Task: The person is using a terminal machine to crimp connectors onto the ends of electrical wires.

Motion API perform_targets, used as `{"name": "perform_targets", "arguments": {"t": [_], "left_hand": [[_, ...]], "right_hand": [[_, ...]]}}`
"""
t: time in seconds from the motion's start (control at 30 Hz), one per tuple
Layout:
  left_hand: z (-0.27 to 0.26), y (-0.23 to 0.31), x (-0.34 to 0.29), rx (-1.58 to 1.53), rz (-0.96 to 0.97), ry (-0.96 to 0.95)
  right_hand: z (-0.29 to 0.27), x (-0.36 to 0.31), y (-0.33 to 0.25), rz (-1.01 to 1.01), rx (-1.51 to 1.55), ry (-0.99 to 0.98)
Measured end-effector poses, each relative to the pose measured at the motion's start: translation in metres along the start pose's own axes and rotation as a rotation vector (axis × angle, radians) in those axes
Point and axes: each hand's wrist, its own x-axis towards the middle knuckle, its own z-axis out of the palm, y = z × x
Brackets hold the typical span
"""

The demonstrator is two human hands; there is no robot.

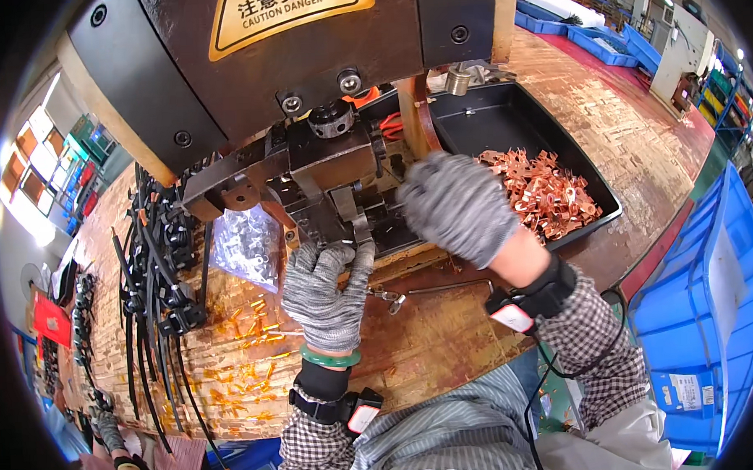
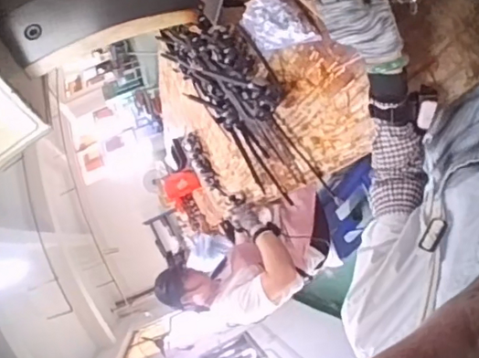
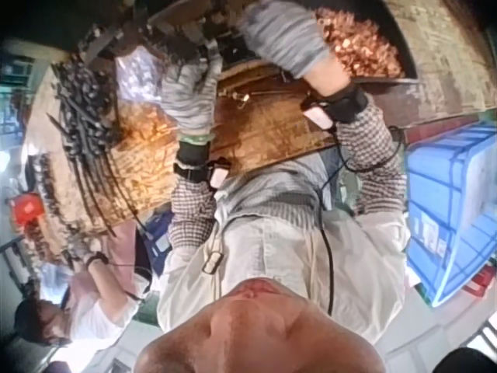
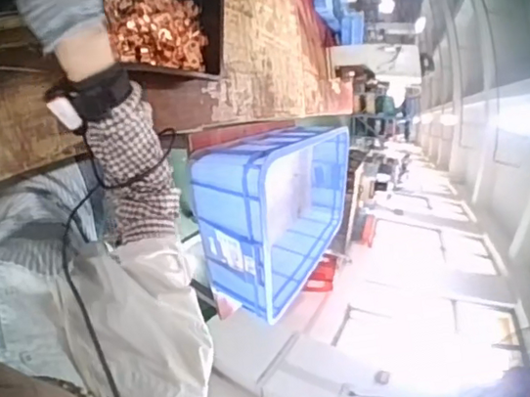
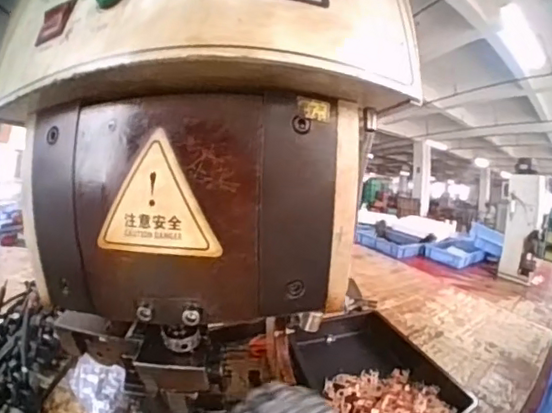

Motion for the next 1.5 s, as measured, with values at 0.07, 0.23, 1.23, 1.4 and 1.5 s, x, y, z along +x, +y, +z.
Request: {"name": "perform_targets", "arguments": {"t": [0.07, 0.23, 1.23, 1.4, 1.5], "left_hand": [[-0.001, 0.005, 0.003, -0.002, -0.006, 0.004], [0.003, 0.003, 0.001, -0.032, -0.012, 0.013], [0.001, -0.027, -0.031, -0.02, 0.021, 0.083], [0.003, -0.033, -0.036, 0.211, 0.095, 0.077], [0.003, -0.03, -0.034, 0.212, 0.088, 0.059]], "right_hand": [[-0.005, -0.014, 0.02, 0.181, 0.063, -0.055], [-0.007, -0.026, 0.025, 0.428, 0.403, -0.311], [-0.007, -0.042, 0.136, 0.462, 0.677, -0.373], [0.021, -0.017, 0.131, 0.305, 0.538, -0.572], [0.035, -0.007, 0.126, 0.29, 0.496, -0.618]]}}
